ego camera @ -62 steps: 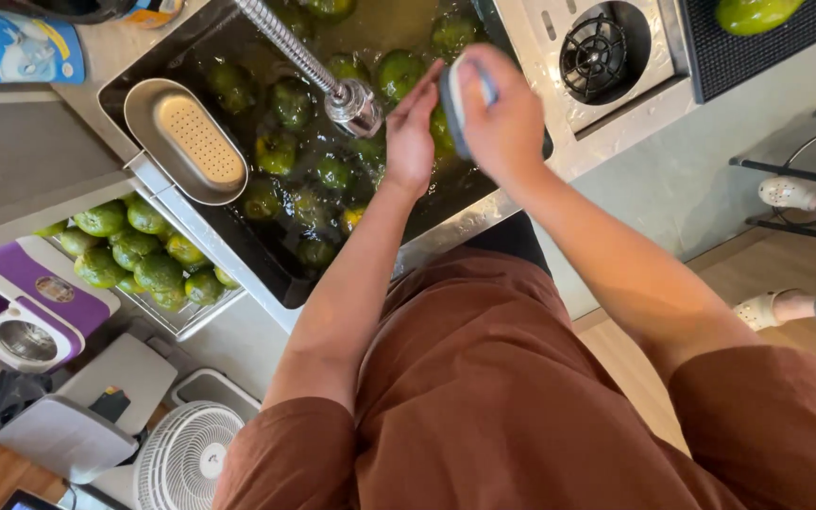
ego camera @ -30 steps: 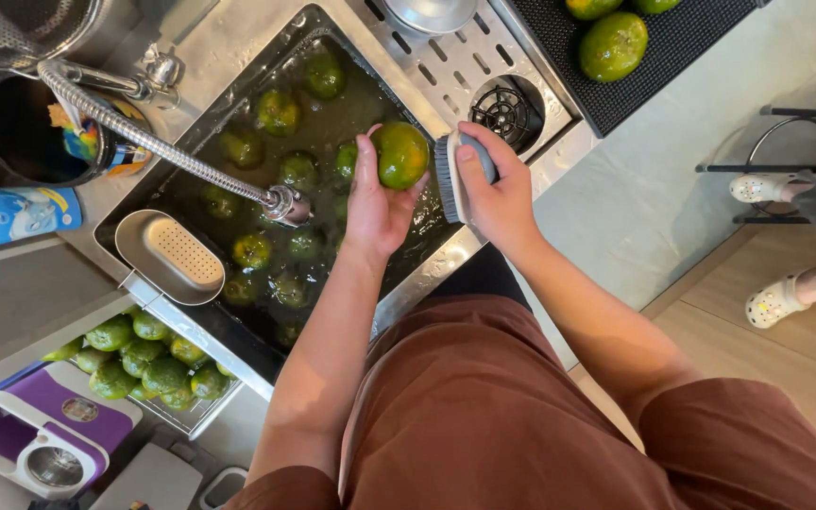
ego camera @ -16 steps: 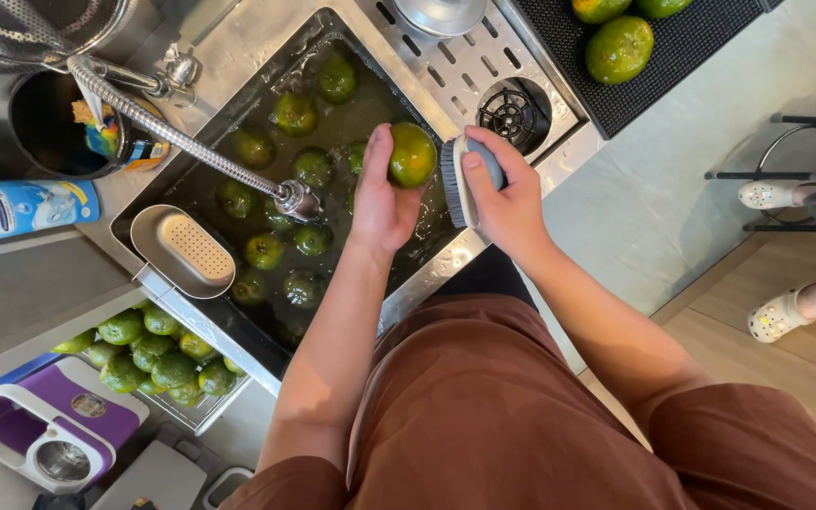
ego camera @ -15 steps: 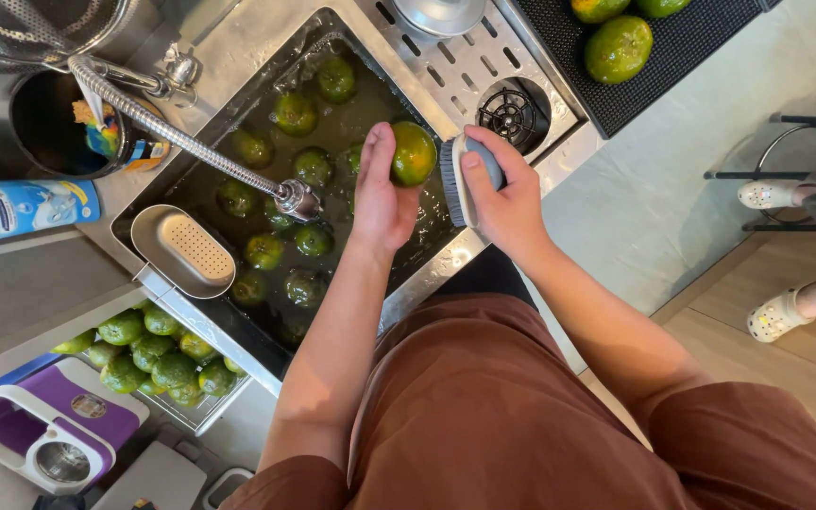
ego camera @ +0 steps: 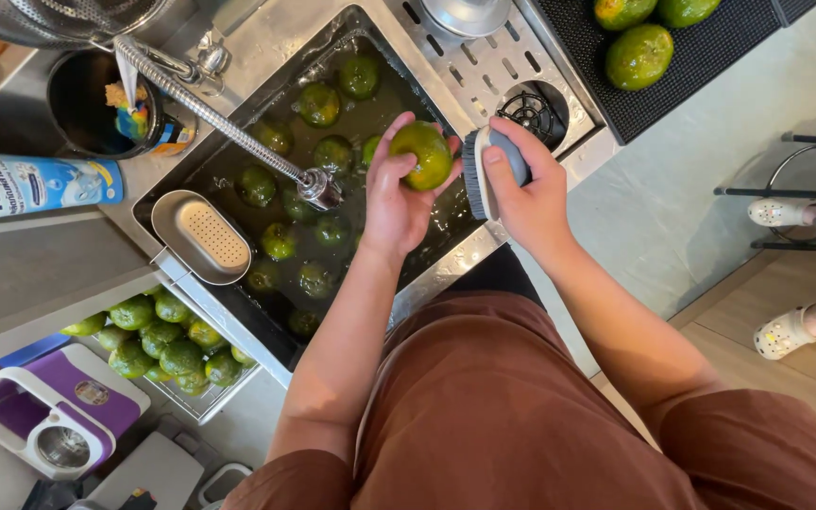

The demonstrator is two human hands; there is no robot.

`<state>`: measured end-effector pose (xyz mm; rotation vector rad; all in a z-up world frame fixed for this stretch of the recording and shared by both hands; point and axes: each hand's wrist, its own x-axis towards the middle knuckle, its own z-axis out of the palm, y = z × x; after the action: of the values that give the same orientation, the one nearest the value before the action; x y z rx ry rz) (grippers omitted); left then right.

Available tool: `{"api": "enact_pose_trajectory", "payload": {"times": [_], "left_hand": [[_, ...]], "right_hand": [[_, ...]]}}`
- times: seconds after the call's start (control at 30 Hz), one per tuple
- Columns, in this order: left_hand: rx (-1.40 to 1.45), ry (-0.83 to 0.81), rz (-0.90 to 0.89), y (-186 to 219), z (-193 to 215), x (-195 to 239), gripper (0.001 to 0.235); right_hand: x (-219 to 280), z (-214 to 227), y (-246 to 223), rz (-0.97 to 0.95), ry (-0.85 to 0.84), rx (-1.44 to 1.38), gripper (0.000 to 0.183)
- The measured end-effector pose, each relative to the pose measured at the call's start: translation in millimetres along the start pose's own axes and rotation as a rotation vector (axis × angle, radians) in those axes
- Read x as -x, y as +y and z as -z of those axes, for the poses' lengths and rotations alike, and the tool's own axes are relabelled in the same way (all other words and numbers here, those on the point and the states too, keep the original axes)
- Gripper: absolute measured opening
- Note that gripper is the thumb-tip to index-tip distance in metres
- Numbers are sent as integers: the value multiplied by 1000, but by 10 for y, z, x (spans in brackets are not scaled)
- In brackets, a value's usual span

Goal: The person washes green fruits in a sink filled with water, using a blue scrubbing tool to clean the surface of each fruit. After scrubbing, the person places the cleaned fruits onto a black mat next to the sink.

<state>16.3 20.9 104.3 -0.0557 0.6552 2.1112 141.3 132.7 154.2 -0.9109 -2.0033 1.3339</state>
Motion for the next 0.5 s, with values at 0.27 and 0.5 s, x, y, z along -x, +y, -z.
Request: {"api": "enact_pose_trajectory", "payload": {"times": [0.27,0.5], "left_hand": [[303,128,160,-33,148,-135,53],[305,152,200,75,-116,-39,44]], "right_hand": [[70,32,-69,-21,31,-50,30],[166,28,-322,64,16,28,36]]}}
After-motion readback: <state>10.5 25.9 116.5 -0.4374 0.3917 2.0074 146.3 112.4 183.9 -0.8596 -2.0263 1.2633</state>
